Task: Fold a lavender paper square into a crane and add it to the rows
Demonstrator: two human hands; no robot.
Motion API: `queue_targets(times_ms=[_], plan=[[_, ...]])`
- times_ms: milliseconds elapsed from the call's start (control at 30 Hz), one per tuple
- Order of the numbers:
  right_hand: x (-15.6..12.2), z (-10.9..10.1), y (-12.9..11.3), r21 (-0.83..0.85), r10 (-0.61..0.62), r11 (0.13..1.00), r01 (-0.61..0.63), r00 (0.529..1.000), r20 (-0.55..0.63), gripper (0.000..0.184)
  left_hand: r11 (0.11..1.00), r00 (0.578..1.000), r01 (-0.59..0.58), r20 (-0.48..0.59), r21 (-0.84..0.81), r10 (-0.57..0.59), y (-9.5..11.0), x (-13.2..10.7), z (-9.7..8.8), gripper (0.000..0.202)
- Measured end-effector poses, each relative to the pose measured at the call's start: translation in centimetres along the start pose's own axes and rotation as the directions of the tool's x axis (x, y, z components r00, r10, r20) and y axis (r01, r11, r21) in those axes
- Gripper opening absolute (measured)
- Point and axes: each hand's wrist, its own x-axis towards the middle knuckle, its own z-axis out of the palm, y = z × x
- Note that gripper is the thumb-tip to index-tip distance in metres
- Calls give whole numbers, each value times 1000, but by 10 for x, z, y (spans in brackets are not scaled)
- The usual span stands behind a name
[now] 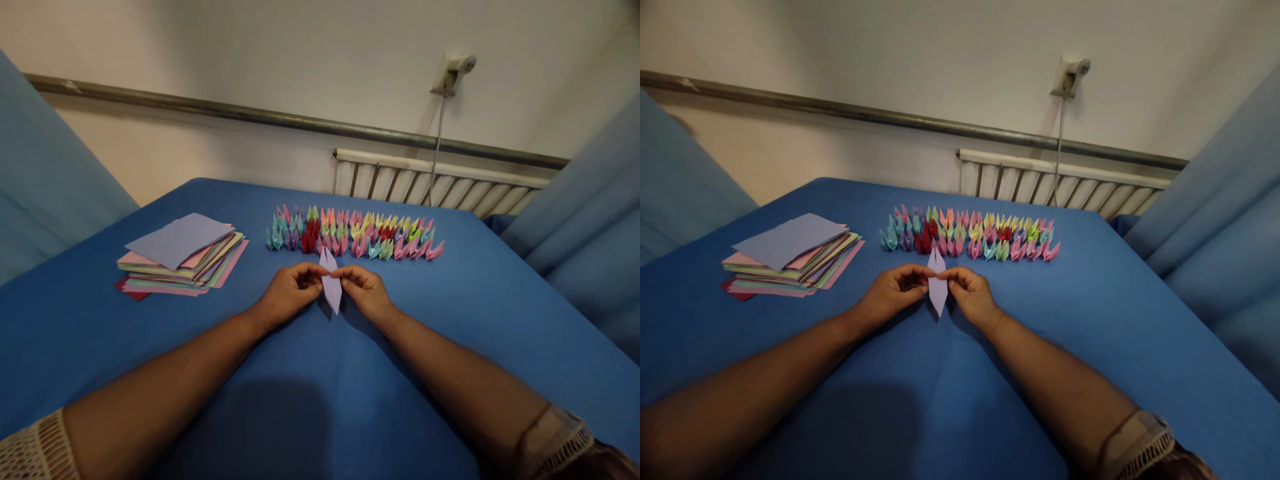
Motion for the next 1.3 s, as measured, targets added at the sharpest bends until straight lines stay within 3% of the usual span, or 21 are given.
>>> queue_targets(times_ms=[367,533,633,733,833,1067,1300], plan=[[0,0,4,21,25,999,-25,999,22,20,1000,997,9,-77,5,-8,0,0,1,20],[1,4,6,-19,-25,1000,24,998,-60,25,1000,995,7,-98,9,-6,1,-3,7,22],[1,7,4,19,-42,999,44,996,-80,29,995,990,46,-131,-91,-57,4,-5,11,29],[0,6,2,33,-19,999,21,999,-49,38,966,984,143,-72,-215,-162,7,-6,12,41],[-1,5,1,17,-2,1000,2,1000,0,44,939,978,189,-29,-286,-205,7,-6,10,28],[-1,4,-2,71,52,996,-57,997,63,29,938,980,192,9,-289,-198,7,-6,8,28],[2,3,-3,66,12,998,-7,997,-74,33,970,988,123,-62,-212,-139,4,-6,12,29]])
